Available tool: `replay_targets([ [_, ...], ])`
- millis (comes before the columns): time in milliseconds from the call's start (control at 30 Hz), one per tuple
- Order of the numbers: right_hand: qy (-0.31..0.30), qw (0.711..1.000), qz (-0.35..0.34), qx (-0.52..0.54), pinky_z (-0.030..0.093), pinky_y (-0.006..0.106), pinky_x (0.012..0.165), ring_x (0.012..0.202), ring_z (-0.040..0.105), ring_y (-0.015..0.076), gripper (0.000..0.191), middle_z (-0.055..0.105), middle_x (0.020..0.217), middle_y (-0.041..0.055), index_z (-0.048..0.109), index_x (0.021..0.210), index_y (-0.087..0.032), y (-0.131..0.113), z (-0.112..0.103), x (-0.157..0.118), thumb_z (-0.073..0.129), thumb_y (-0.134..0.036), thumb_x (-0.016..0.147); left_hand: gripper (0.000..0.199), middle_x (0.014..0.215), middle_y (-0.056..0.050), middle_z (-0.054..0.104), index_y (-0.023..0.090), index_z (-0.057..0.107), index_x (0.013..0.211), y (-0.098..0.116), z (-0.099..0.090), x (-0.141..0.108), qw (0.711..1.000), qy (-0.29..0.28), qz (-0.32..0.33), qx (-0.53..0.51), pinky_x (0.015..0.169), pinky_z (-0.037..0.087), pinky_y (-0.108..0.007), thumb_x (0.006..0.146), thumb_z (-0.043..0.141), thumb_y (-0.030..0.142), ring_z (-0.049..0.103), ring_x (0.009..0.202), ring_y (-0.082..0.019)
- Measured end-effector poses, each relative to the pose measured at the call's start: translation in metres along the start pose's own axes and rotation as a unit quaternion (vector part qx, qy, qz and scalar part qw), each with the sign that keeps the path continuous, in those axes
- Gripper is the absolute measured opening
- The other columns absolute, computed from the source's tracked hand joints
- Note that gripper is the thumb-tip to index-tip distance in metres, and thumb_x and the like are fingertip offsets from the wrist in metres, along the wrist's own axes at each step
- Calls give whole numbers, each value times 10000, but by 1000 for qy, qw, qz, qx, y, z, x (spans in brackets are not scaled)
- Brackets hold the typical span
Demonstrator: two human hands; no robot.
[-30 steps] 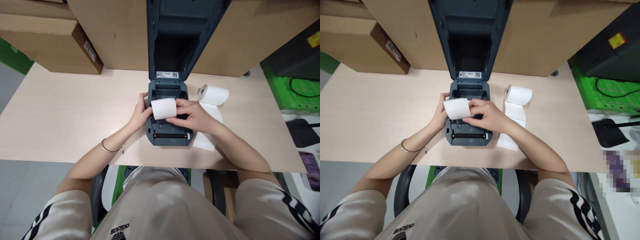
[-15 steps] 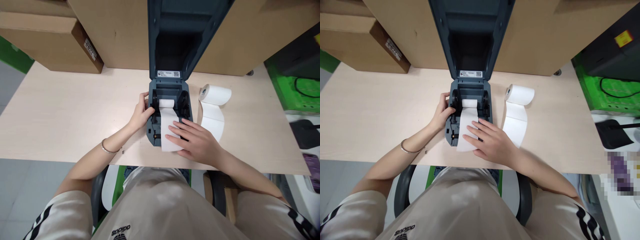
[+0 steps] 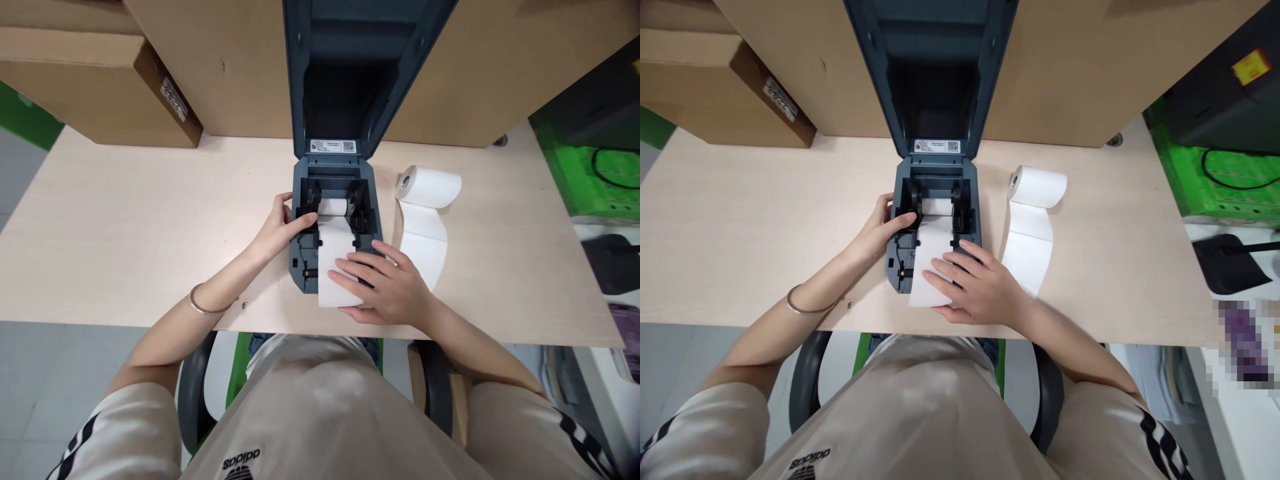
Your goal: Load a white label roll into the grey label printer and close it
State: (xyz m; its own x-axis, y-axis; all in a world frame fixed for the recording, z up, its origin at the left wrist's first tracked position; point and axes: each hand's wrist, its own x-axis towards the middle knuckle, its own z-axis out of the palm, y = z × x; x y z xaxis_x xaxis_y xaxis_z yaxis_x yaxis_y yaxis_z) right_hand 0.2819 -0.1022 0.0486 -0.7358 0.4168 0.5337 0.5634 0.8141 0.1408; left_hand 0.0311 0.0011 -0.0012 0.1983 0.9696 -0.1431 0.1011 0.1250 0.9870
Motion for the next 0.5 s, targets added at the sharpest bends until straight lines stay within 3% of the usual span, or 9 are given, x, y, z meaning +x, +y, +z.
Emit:
replay_targets([
  [100,34,999,-7,2,524,412,1097,1083,707,182,416,826,1174,1,738,1234,-199,-2,3,-2,462,-479,1098,652,904,5,572,258,556,1304,-1,-2,-5,998,4,43,45,753,502,-330,856,792,668,580,846,-188],
  [167,48,999,-19,10,517,389,1086,1078,688,170,437,828,1154,-6,757,1194,-199,-3,4,-4,423,-469,1116,630,962,-15,577,263,570,1343,-2,-3,-12,984,41,132,109,827,526,-366,929,682,724,584,903,-201],
  [233,64,997,-37,13,517,352,1062,1069,675,154,485,828,1127,-14,788,1127,-210,-5,4,-6,369,-454,1132,549,1076,-51,600,270,587,1377,-1,-3,-21,944,89,256,189,935,531,-421,1018,561,685,592,1022,-230],
  [333,94,993,-68,19,518,318,1023,1045,669,144,525,826,1096,-10,819,1036,-219,-6,3,-8,353,-441,1133,394,1138,-88,641,262,642,1351,5,-2,-34,838,113,456,278,995,500,-465,1090,455,490,599,1120,-264],
  [433,122,988,-77,49,513,285,1009,1022,690,126,524,829,1051,-19,819,959,-236,-5,-2,-11,366,-440,1125,302,998,-47,690,254,723,1132,13,2,-42,682,51,659,314,922,504,-414,1047,511,452,628,1008,-233],
  [500,116,989,-36,79,500,278,1028,954,712,110,541,822,993,-63,796,962,-273,-1,-6,-11,321,-467,1132,290,935,-13,717,250,731,978,17,6,-45,604,-2,719,343,902,506,-371,1023,574,489,632,946,-196],
])
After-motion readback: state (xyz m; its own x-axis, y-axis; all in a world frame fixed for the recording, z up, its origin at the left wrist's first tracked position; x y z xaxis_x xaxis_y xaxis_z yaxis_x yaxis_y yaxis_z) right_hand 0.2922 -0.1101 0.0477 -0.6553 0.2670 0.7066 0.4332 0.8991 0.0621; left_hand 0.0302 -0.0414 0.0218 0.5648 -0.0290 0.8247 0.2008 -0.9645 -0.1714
